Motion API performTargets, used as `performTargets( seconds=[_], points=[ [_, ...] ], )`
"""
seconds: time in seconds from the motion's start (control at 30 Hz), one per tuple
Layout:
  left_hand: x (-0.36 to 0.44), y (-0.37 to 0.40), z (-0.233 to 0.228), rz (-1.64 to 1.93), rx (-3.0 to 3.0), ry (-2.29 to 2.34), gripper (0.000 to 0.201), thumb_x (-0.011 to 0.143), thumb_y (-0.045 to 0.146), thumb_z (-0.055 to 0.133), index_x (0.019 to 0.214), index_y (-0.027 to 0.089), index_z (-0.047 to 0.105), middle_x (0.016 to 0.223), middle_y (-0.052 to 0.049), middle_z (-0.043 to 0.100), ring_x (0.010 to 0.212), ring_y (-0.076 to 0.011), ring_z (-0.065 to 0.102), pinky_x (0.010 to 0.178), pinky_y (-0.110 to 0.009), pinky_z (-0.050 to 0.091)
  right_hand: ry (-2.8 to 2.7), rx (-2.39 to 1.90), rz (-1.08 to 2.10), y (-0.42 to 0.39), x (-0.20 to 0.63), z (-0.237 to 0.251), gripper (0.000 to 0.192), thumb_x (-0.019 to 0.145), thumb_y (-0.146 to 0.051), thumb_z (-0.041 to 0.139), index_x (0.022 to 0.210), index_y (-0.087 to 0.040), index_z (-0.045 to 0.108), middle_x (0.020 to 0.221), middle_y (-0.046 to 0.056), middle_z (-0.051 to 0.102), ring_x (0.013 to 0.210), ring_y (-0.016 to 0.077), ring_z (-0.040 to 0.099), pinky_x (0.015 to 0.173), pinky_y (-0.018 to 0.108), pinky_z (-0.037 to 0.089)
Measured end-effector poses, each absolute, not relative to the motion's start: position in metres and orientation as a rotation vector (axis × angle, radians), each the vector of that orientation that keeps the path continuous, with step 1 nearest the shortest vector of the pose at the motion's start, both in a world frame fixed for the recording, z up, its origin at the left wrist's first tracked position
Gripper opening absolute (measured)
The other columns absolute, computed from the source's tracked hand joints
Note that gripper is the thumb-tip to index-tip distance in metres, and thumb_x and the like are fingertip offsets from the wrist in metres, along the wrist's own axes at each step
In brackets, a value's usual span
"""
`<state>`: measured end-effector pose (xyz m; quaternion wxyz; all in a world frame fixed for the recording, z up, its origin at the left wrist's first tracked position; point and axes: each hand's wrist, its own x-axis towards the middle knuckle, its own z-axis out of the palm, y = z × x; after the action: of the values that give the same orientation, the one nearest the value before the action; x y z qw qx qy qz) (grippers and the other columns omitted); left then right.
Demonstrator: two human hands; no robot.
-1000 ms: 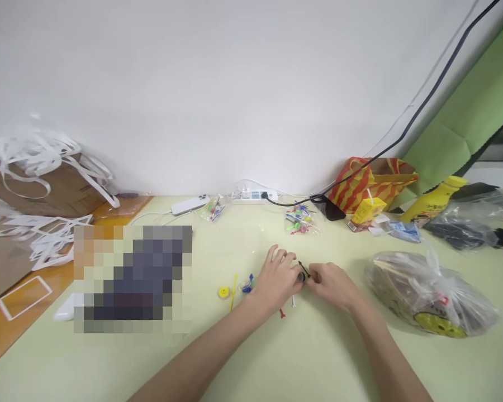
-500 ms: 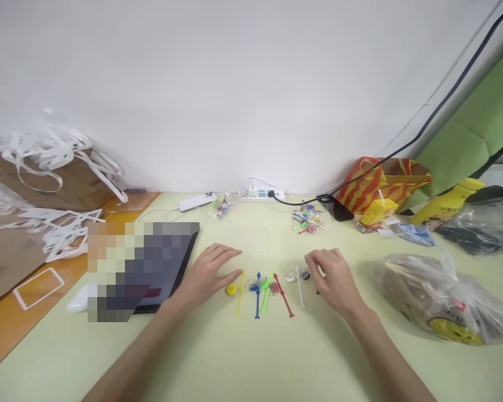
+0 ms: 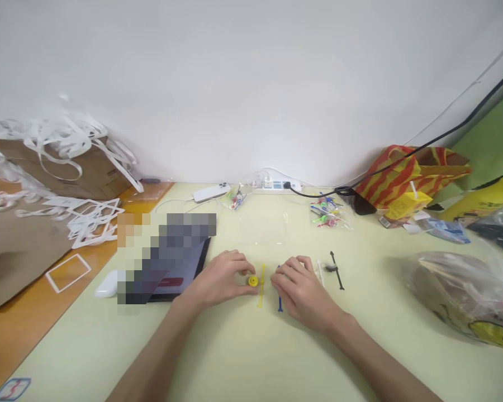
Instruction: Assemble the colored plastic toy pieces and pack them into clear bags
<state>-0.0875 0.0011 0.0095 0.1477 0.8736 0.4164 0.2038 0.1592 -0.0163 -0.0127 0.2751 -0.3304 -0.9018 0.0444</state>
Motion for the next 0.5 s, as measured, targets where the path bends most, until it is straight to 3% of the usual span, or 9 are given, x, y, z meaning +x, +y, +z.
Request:
performTargets(
  seconds=[0.3, 0.4, 0.5],
  points=[
    [-0.081, 0.001, 0.005, 0.642, 2.460, 1.249, 0.008, 0.088, 0.027, 0.069, 0.094, 0.024, 0.065, 0.093, -0.002, 0.069, 0.089, -0.0190, 0.066, 0.081, -0.032, 0.052, -2.243, -0.917, 0.269, -0.011, 0.171, -0.012, 0.022, 0.102, -0.014, 0.043, 0.097, -0.020, 0.064, 0.078, 0.005, 0.064, 0.079, 0.0205, 0.050, 0.078, 0.038, 0.035],
    [-0.083, 0.002, 0.003, 0.712, 2.387, 1.301, 0.012, 0.091, 0.023, 0.062, 0.104, 0.024, 0.062, 0.102, -0.002, 0.068, 0.092, -0.0179, 0.065, 0.082, -0.031, 0.051, -2.256, -0.916, 0.246, -0.014, 0.167, -0.013, 0.020, 0.101, -0.014, 0.045, 0.096, -0.020, 0.064, 0.083, 0.005, 0.066, 0.083, 0.0207, 0.050, 0.081, 0.039, 0.035],
    [-0.085, 0.003, -0.001, 0.734, 2.331, 1.334, 0.007, 0.092, 0.022, 0.059, 0.099, 0.023, 0.059, 0.097, -0.001, 0.068, 0.085, -0.0163, 0.064, 0.076, -0.028, 0.050, -2.264, -0.951, 0.189, -0.018, 0.160, -0.016, 0.018, 0.099, -0.012, 0.049, 0.096, -0.021, 0.065, 0.097, 0.006, 0.067, 0.091, 0.0210, 0.050, 0.085, 0.040, 0.032]
  ],
)
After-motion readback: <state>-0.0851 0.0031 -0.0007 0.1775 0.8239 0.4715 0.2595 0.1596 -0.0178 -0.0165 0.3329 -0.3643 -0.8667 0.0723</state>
